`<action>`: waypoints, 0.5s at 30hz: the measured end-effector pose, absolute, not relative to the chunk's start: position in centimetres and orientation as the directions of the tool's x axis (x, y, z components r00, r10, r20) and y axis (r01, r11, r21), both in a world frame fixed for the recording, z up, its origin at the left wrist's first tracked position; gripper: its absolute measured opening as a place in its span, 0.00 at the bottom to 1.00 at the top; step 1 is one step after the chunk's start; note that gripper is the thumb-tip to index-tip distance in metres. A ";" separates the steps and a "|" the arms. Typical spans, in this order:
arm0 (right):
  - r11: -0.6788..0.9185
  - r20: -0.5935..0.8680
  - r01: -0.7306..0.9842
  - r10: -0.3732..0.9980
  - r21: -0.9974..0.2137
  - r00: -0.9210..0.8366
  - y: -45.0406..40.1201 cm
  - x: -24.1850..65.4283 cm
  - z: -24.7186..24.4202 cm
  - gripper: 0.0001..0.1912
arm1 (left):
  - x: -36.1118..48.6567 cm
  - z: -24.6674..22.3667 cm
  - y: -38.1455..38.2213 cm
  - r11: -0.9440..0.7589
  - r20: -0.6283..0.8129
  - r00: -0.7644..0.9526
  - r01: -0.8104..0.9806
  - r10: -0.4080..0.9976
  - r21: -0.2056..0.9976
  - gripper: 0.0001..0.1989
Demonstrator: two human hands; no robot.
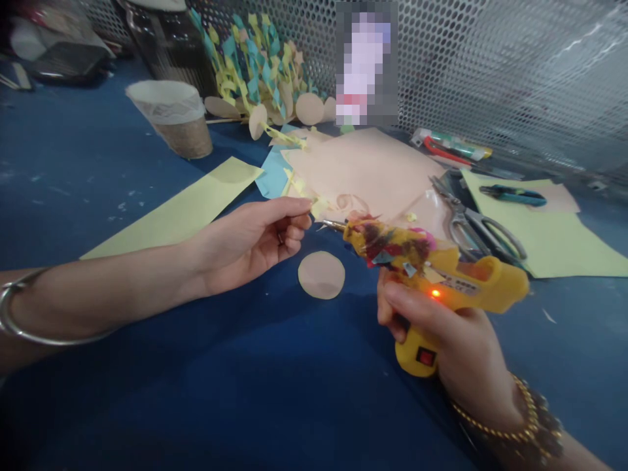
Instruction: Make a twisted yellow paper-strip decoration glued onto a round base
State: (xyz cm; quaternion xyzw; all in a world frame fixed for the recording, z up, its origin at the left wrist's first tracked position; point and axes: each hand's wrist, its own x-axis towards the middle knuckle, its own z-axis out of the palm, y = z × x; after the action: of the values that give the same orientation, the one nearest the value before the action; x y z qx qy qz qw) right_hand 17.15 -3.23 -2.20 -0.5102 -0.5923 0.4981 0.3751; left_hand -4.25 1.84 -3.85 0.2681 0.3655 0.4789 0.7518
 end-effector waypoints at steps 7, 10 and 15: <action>-0.026 -0.071 0.230 0.979 -0.973 -0.190 -3.5 17.1 -2.3 0.11 | -4.3 -4.0 1.8 0.402 -0.281 0.300 -0.510 0.912 0.761 0.08; -0.028 -0.075 0.238 0.978 -0.971 -0.194 -3.4 17.0 -2.2 0.13 | -4.3 -3.9 1.8 0.409 -0.292 0.296 -0.509 0.909 0.757 0.08; -0.009 -0.062 0.302 0.984 -0.953 -0.165 -3.3 16.9 -2.2 0.14 | -4.3 -4.0 1.8 0.395 -0.270 0.303 -0.508 0.914 0.766 0.07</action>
State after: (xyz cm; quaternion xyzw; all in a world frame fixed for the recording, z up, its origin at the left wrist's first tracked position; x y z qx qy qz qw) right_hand 16.85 -3.32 -2.17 -0.5338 -0.6026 0.4685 0.3639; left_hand -4.28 1.78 -4.01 0.2849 0.3563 0.4706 0.7552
